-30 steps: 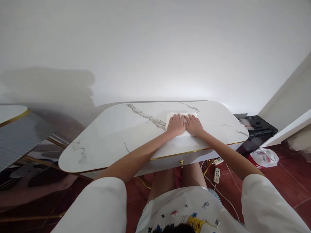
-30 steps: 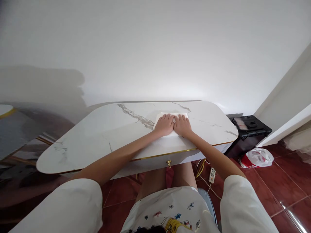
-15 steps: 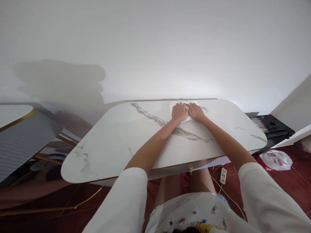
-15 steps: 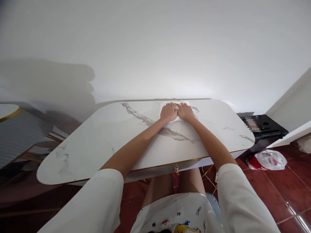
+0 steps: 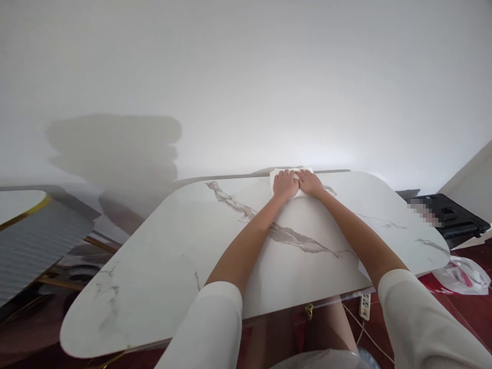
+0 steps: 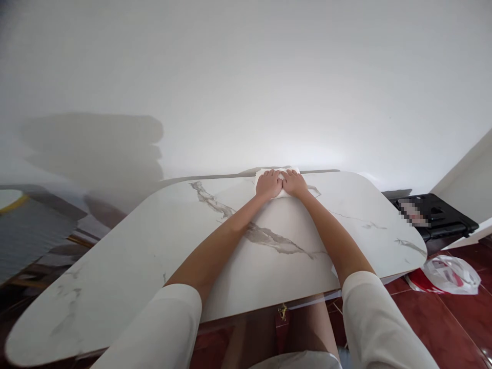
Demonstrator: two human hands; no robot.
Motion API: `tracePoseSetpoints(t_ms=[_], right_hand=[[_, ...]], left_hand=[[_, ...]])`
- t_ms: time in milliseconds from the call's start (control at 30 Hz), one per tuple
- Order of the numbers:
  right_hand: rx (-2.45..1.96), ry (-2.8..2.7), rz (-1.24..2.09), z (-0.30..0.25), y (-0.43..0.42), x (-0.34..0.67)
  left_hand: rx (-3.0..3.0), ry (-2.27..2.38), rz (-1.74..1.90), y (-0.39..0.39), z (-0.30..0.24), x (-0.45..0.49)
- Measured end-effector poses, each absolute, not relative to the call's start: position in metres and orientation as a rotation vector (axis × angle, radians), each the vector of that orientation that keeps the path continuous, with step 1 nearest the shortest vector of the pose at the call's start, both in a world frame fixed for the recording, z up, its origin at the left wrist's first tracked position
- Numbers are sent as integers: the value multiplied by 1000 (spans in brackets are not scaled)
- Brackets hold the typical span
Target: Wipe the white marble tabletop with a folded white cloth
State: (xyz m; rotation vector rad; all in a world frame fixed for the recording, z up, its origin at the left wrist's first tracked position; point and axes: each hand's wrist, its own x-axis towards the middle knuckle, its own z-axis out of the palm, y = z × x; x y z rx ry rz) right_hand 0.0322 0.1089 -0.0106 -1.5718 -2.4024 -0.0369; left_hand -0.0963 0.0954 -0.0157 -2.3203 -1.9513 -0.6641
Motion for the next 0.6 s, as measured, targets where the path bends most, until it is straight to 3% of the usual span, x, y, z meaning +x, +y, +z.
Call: tracePoseSetpoints(t_ms=[600], right_hand=[[-1609,-2390,28,-10,143,63]], left_hand=[[-2300,-2010,-563,129,-13,-62]])
